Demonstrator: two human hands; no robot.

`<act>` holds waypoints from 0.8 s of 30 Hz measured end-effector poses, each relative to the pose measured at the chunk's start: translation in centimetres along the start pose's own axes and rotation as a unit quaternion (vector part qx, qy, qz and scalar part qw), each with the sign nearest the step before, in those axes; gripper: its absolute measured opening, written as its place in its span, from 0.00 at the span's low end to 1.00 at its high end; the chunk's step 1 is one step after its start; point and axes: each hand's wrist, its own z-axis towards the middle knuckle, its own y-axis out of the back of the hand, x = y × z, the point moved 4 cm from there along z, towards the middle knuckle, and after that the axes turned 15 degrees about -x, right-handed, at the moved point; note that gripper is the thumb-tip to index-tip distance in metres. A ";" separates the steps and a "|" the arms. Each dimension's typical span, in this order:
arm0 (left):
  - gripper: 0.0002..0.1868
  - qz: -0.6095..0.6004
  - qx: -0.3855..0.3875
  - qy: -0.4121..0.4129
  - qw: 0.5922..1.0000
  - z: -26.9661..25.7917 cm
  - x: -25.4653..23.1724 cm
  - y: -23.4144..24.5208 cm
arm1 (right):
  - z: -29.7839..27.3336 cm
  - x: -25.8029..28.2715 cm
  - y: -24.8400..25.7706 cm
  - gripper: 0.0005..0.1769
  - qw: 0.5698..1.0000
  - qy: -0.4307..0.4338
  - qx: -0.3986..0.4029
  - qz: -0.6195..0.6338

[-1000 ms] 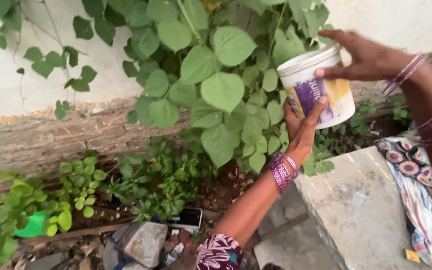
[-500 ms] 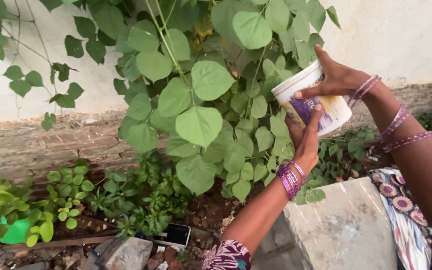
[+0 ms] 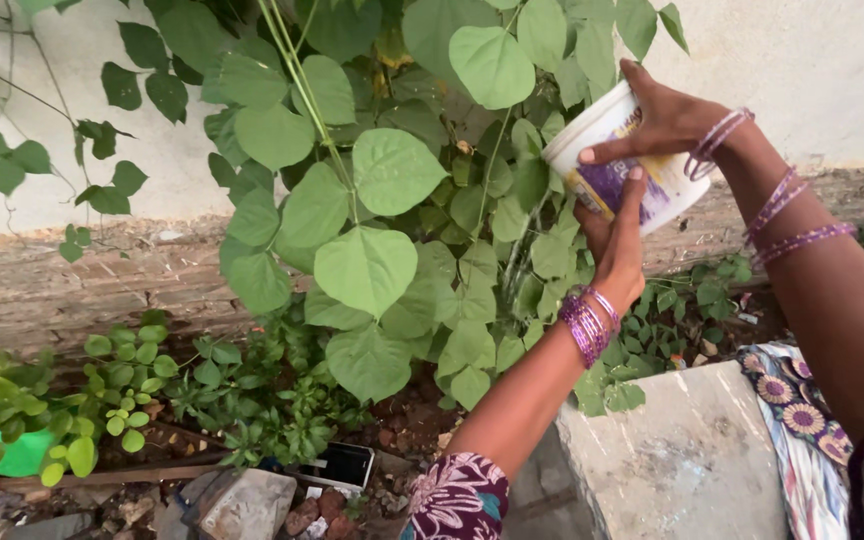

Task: The person uses a small plastic container to scoop water from a large bucket and pour it onto green plants located on the ground next to a brick wall.

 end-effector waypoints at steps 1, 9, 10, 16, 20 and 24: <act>0.47 0.002 0.001 0.006 1.000 0.1 0.1 -0.2 | 0.2 -0.1 0.1 0.88 1.000 0.006 -0.002 -0.004; 0.50 -0.012 0.002 0.044 0.999 2.2 0.0 -1.3 | 1.8 1.0 0.4 0.85 0.999 -0.031 0.001 -0.027; 0.50 0.006 -0.006 0.061 0.998 2.5 0.2 -1.4 | 2.1 1.3 0.5 0.84 0.999 -0.027 -0.001 -0.020; 0.50 -0.035 -0.004 0.034 0.999 4.1 -0.4 -1.9 | 2.9 2.8 1.0 0.83 0.999 -0.029 -0.016 -0.011; 0.47 -0.070 0.018 0.004 0.997 4.6 -1.7 -2.5 | 3.7 3.3 1.5 0.81 0.999 -0.029 -0.027 -0.020; 0.47 -0.074 0.018 0.030 0.997 4.7 -2.9 -2.9 | 4.7 3.4 2.1 0.81 0.998 -0.015 -0.037 -0.038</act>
